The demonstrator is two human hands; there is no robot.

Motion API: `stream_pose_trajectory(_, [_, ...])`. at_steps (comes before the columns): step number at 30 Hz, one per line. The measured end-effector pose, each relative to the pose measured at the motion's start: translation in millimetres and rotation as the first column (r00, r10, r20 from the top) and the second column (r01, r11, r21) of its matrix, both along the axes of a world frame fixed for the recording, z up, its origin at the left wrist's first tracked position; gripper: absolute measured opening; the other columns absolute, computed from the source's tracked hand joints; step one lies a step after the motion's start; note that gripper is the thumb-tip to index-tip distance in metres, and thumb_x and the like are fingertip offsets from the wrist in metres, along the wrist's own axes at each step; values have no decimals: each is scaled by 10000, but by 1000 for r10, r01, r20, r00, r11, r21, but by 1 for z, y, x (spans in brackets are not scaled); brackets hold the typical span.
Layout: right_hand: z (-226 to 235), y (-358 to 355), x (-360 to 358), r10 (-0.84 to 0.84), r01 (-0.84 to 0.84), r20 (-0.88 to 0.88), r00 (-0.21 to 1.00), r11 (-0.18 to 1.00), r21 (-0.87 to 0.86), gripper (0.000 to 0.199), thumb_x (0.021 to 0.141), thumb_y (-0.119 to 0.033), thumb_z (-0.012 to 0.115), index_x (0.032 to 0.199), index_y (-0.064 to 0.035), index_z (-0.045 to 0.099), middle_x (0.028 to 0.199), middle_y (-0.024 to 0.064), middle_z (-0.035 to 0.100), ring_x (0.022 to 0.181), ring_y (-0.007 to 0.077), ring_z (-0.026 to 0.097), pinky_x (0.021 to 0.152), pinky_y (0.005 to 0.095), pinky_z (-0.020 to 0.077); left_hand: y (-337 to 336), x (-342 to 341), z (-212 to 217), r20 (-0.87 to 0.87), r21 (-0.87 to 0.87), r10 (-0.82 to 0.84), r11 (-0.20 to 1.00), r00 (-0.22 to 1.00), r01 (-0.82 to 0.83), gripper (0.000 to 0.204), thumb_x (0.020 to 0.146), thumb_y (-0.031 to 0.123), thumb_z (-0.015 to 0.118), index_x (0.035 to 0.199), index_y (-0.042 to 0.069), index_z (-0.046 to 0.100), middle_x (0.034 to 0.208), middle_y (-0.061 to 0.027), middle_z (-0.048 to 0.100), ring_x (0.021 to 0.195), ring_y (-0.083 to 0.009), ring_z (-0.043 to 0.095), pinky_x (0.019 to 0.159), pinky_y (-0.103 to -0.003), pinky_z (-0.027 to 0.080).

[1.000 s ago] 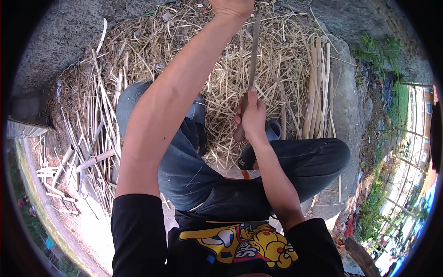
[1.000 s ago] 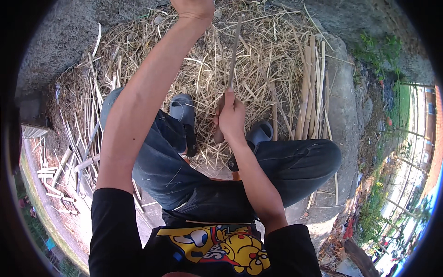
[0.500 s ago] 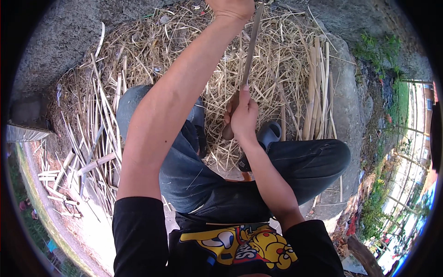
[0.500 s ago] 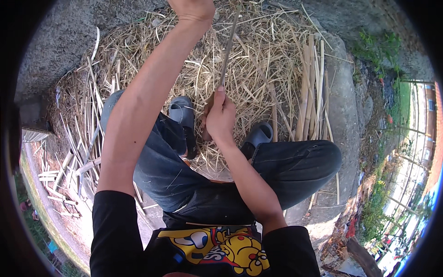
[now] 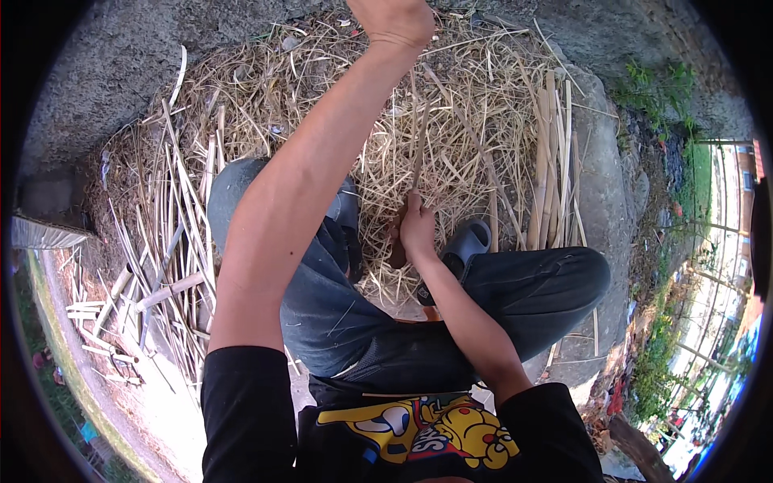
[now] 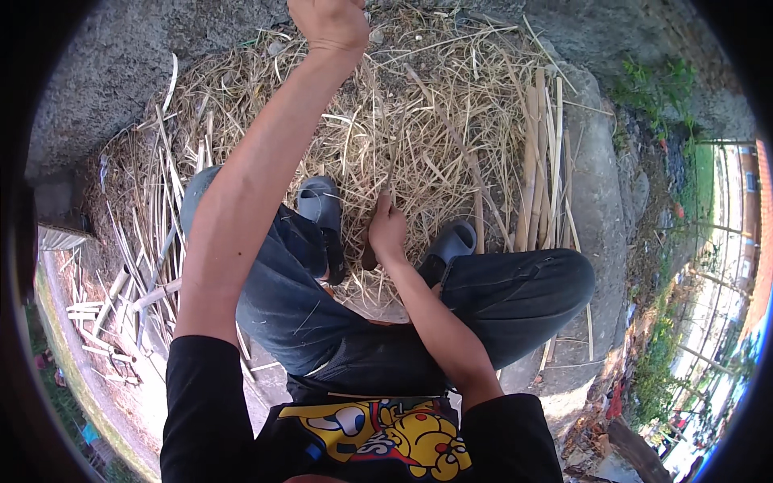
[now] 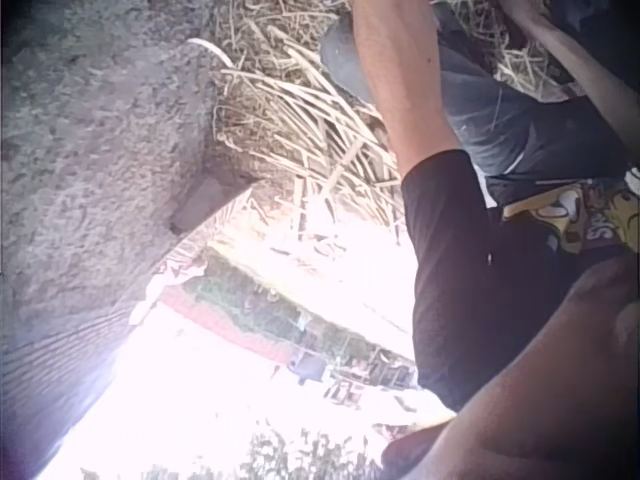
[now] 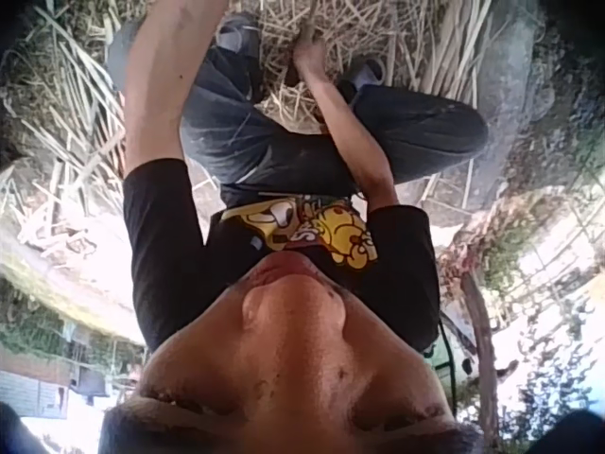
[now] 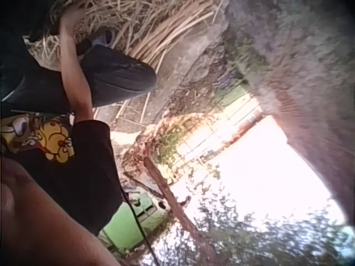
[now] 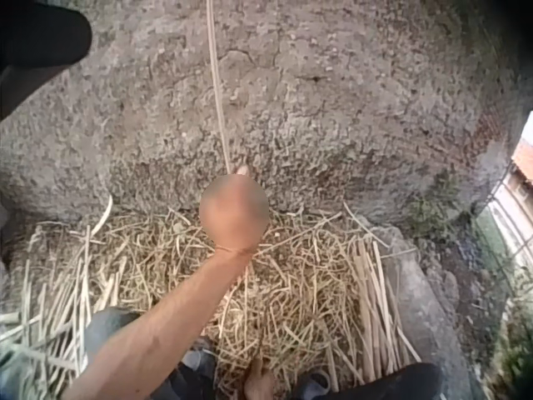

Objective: The person strips bark from a bamboo stalk using a large blade while seated outdoors. The person holds the blade against the stalk and pulls the stalk through to shave off thin strips, repeating this action along the length of the material.

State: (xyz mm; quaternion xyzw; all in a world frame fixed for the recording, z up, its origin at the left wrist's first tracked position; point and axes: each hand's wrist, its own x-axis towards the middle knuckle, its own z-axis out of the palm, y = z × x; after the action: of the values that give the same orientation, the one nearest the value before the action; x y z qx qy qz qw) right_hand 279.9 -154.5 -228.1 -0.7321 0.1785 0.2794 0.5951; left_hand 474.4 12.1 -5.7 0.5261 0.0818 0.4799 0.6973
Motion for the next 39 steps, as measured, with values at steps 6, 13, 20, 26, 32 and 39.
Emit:
stream_pose_trajectory(6, [121, 18, 46, -112, 34, 209, 972, 938, 346, 577, 1074, -523, 375, 757, -50, 465, 579, 36, 481, 428, 136, 501, 387, 290, 398, 9, -2, 3, 35, -95, -40, 995, 999, 43, 558, 952, 392, 665, 545, 141, 379, 524, 57, 341, 489, -75, 262, 462, -320, 197])
stream_pose_trajectory(13, [57, 28, 35, 45, -76, 142, 989, 973, 218, 584, 1061, -552, 394, 773, -54, 496, 612, 45, 489, 444, 155, 488, 421, 313, 413, -3, -1, 4, 41, 9, -45, 999, 998, 45, 577, 948, 393, 673, 536, 135, 361, 522, 53, 339, 496, -76, 255, 468, -334, 189])
stream_pose_trajectory(20, [77, 42, 32, -17, -2, 64, 998, 958, 287, 617, 1051, -581, 401, 727, -63, 487, 586, 50, 487, 440, 160, 491, 426, 320, 426, 4, -6, -1, 19, 87, 2, 996, 1000, -4, 595, 941, 413, 685, 529, 136, 357, 514, 48, 325, 501, -79, 252, 478, -356, 179])
stream_pose_trajectory(26, [107, 68, 58, 10, -98, 280, 960, 948, 303, 585, 1075, -536, 365, 755, -63, 493, 575, 27, 482, 417, 127, 484, 402, 292, 408, 14, 3, -2, 67, -84, 12, 996, 998, -7, 573, 934, 408, 693, 533, 171, 359, 506, 53, 320, 479, -71, 244, 466, -335, 172])
stream_pose_trajectory(32, [95, 78, 51, 45, -89, 496, 867, 994, 66, 584, 1081, -401, 406, 743, 48, 563, 579, 213, 529, 546, 382, 524, 561, 489, 401, 27, 1, -12, 53, -29, 3, 1000, 999, -1, 581, 937, 407, 679, 531, 179, 332, 498, 57, 319, 464, -74, 235, 455, -332, 177])
stream_pose_trajectory(39, [128, 86, 60, 82, -117, 546, 834, 993, 30, 580, 1073, -416, 424, 785, 61, 584, 638, 268, 586, 610, 465, 591, 588, 543, 419, 33, -13, -7, 79, -52, 21, 998, 997, -17, 570, 952, 430, 638, 558, 157, 329, 509, 7, 316, 464, -117, 258, 461, -361, 212])
